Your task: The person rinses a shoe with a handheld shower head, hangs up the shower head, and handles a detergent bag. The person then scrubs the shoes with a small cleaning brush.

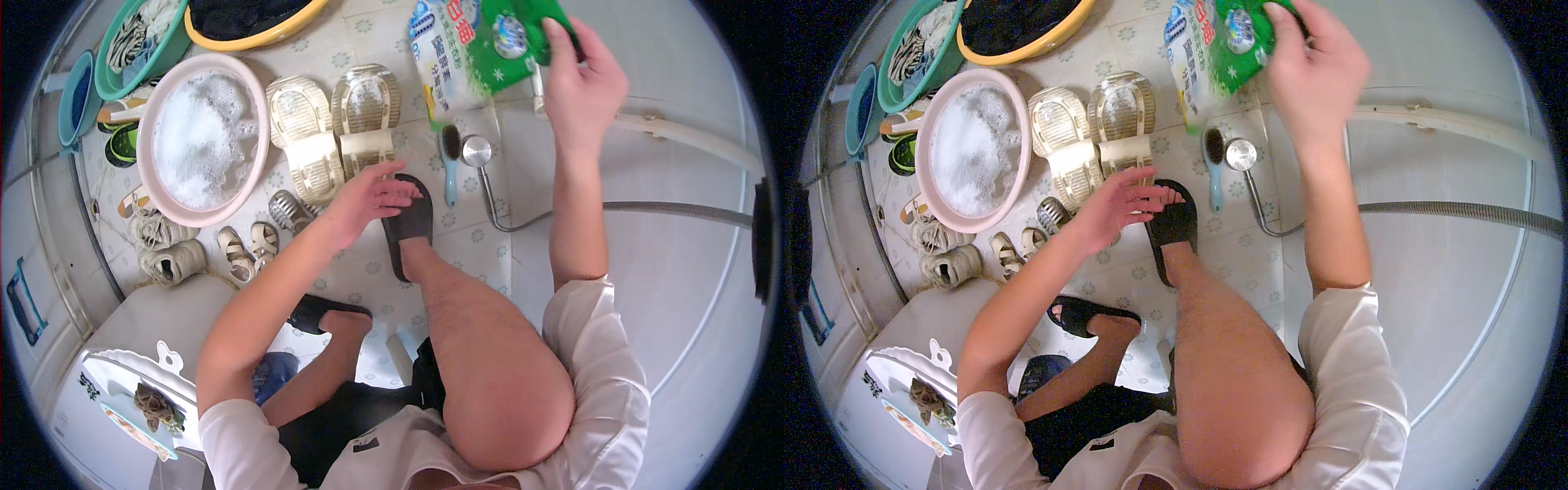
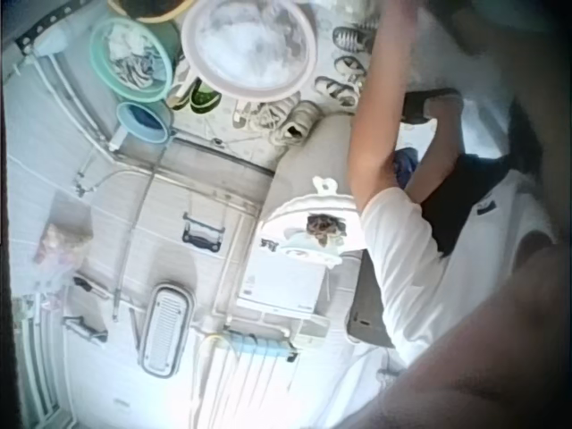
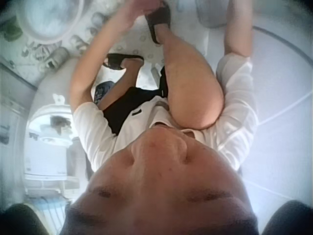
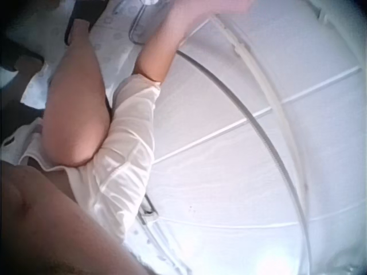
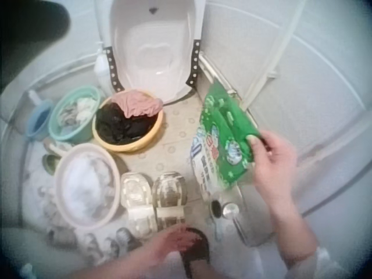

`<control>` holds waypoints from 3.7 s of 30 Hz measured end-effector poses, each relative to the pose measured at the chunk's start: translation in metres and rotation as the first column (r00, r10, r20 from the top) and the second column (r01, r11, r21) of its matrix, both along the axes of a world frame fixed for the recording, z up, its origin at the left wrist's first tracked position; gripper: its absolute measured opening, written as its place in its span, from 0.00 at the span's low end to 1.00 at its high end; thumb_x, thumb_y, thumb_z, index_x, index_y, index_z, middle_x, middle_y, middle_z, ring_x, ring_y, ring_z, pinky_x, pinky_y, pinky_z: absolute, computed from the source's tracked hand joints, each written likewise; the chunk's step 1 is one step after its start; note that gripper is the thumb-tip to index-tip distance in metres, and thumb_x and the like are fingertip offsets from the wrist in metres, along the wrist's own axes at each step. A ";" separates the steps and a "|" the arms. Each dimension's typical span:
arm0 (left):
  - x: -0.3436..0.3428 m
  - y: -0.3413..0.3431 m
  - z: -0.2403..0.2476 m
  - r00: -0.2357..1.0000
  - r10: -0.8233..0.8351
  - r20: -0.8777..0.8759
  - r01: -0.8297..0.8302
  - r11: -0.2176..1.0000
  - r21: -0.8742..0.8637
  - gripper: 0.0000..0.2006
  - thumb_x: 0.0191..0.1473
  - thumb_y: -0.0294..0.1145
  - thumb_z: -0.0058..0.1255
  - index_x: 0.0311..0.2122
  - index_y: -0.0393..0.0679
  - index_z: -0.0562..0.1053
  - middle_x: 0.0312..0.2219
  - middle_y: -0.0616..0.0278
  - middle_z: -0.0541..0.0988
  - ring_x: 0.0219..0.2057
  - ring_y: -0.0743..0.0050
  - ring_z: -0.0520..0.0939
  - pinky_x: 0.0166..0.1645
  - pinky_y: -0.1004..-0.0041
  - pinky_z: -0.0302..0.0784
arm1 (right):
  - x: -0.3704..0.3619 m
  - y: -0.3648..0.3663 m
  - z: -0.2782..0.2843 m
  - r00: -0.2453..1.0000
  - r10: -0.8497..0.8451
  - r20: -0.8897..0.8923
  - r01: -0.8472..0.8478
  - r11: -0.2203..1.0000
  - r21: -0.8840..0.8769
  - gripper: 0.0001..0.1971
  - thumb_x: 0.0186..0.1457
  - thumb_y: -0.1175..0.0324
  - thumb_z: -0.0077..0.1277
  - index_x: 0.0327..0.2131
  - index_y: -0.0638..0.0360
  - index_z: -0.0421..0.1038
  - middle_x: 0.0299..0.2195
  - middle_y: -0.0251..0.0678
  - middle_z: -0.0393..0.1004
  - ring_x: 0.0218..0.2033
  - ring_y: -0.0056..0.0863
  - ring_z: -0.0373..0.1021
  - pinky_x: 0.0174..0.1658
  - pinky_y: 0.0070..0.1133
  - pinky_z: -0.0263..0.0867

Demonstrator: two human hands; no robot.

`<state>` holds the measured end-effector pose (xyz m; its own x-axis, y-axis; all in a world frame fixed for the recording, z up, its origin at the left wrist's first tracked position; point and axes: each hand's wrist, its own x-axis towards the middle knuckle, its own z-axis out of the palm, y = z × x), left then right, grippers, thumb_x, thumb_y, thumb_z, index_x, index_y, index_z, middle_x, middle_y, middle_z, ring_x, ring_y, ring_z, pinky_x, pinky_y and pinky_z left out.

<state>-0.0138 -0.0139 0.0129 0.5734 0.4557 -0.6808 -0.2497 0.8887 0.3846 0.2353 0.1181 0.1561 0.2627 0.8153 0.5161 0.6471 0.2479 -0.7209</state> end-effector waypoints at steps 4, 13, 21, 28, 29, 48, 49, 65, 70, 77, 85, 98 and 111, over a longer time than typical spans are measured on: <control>-0.017 -0.011 -0.012 0.995 0.021 -0.094 -0.021 1.000 0.000 0.26 0.64 0.49 0.34 0.62 0.46 0.64 0.48 0.57 0.78 0.45 0.65 0.78 0.53 0.66 0.71 | 0.002 0.031 -0.031 0.969 -0.038 0.245 0.048 0.998 -0.036 0.10 0.56 0.70 0.56 0.41 0.63 0.77 0.29 0.40 0.78 0.29 0.29 0.73 0.36 0.22 0.68; -0.024 -0.007 -0.014 0.907 0.139 -0.397 -0.091 0.986 0.137 0.31 0.61 0.49 0.38 0.66 0.45 0.57 0.59 0.57 0.66 0.59 0.67 0.66 0.61 0.64 0.59 | 0.012 0.063 -0.092 0.914 -0.197 0.355 0.234 0.970 -0.064 0.11 0.58 0.66 0.50 0.41 0.58 0.77 0.33 0.50 0.77 0.37 0.49 0.74 0.43 0.35 0.68; -0.019 -0.007 -0.008 0.797 0.271 -0.540 -0.141 0.952 0.271 0.38 0.58 0.44 0.46 0.68 0.36 0.50 0.63 0.48 0.60 0.66 0.61 0.58 0.67 0.67 0.50 | 0.004 -0.008 -0.132 0.917 -0.249 0.313 0.177 0.955 0.239 0.13 0.53 0.70 0.56 0.43 0.62 0.74 0.28 0.36 0.73 0.32 0.31 0.70 0.39 0.26 0.67; -0.004 0.006 -0.006 0.789 0.323 -0.523 -0.175 0.934 0.313 0.38 0.58 0.40 0.49 0.67 0.33 0.50 0.59 0.48 0.65 0.59 0.61 0.65 0.64 0.67 0.57 | 0.012 -0.167 -0.243 0.988 -0.067 0.141 0.146 0.716 -0.683 0.15 0.51 0.60 0.59 0.36 0.62 0.75 0.24 0.41 0.76 0.26 0.39 0.75 0.32 0.31 0.70; -0.006 0.006 -0.020 0.772 0.331 -0.543 -0.138 0.920 0.366 0.38 0.57 0.40 0.50 0.66 0.32 0.51 0.57 0.48 0.66 0.57 0.61 0.67 0.63 0.68 0.59 | 0.011 -0.173 -0.246 0.978 -0.116 0.172 0.207 0.610 -0.765 0.17 0.50 0.57 0.60 0.35 0.62 0.75 0.24 0.42 0.77 0.27 0.39 0.75 0.33 0.31 0.70; -0.003 0.041 -0.041 0.369 0.229 -0.901 0.489 0.777 0.398 0.35 0.51 0.38 0.57 0.60 0.43 0.52 0.40 0.45 0.80 0.39 0.43 0.82 0.44 0.56 0.76 | 0.006 -0.164 -0.252 0.922 -0.180 -0.342 -0.252 0.392 -0.885 0.15 0.51 0.68 0.57 0.41 0.62 0.69 0.24 0.39 0.75 0.21 0.29 0.73 0.23 0.26 0.68; -0.003 0.042 -0.039 0.356 0.189 -0.915 0.508 0.782 0.359 0.36 0.51 0.38 0.58 0.60 0.44 0.51 0.38 0.45 0.81 0.39 0.42 0.83 0.44 0.55 0.76 | 0.003 -0.163 -0.251 0.922 -0.179 -0.342 -0.252 0.391 -0.885 0.15 0.51 0.68 0.57 0.41 0.62 0.69 0.24 0.39 0.75 0.21 0.29 0.73 0.23 0.26 0.68; 0.001 0.048 -0.048 0.265 0.184 -0.946 0.566 0.765 0.308 0.37 0.51 0.41 0.59 0.63 0.46 0.56 0.35 0.47 0.81 0.40 0.44 0.82 0.45 0.55 0.76 | -0.063 -0.105 -0.216 0.666 -0.323 -0.672 -0.371 0.638 -0.675 0.15 0.64 0.61 0.51 0.46 0.62 0.73 0.16 0.25 0.62 0.12 0.14 0.56 0.15 0.18 0.53; -0.004 0.055 -0.049 0.451 0.162 -0.878 0.556 0.718 0.418 0.42 0.53 0.42 0.56 0.69 0.47 0.50 0.37 0.43 0.79 0.41 0.43 0.80 0.47 0.56 0.75 | -0.051 -0.098 -0.215 0.652 -0.347 -0.674 -0.397 0.602 -0.693 0.14 0.65 0.58 0.48 0.32 0.59 0.70 0.17 0.26 0.62 0.12 0.16 0.57 0.15 0.17 0.52; 0.001 0.064 -0.046 0.703 0.277 -0.654 0.220 0.791 0.571 0.35 0.55 0.42 0.56 0.64 0.52 0.54 0.43 0.37 0.75 0.46 0.48 0.79 0.50 0.61 0.73 | -0.039 -0.087 -0.193 0.621 -0.325 -0.713 -0.405 0.646 -0.647 0.16 0.66 0.58 0.47 0.28 0.59 0.69 0.17 0.28 0.63 0.12 0.17 0.58 0.15 0.18 0.53; -0.022 0.079 -0.014 0.814 0.369 -0.449 -0.008 0.779 0.627 0.34 0.57 0.36 0.58 0.64 0.58 0.54 0.47 0.55 0.65 0.45 0.67 0.75 0.46 0.68 0.74 | -0.045 -0.073 -0.131 0.629 -0.319 -0.709 -0.438 0.608 -0.662 0.16 0.66 0.58 0.47 0.27 0.59 0.68 0.17 0.27 0.63 0.11 0.16 0.58 0.15 0.18 0.52; -0.072 0.030 0.059 0.869 0.494 0.042 -0.489 0.840 0.234 0.34 0.52 0.19 0.51 0.64 0.42 0.55 0.55 0.49 0.69 0.55 0.60 0.73 0.58 0.63 0.72 | -0.092 -0.088 -0.090 0.652 0.033 -0.757 -0.647 0.544 -0.534 0.15 0.66 0.60 0.47 0.46 0.63 0.73 0.19 0.25 0.65 0.14 0.12 0.58 0.17 0.15 0.53; -0.192 -0.081 0.037 0.236 0.970 0.050 -0.893 0.196 0.405 0.26 0.59 0.38 0.48 0.59 0.35 0.63 0.54 0.51 0.73 0.55 0.57 0.74 0.61 0.59 0.69 | -0.303 0.057 -0.094 0.387 0.865 0.321 -0.579 0.498 -0.646 0.15 0.62 0.59 0.46 0.40 0.59 0.76 0.36 0.48 0.79 0.42 0.44 0.76 0.43 0.39 0.71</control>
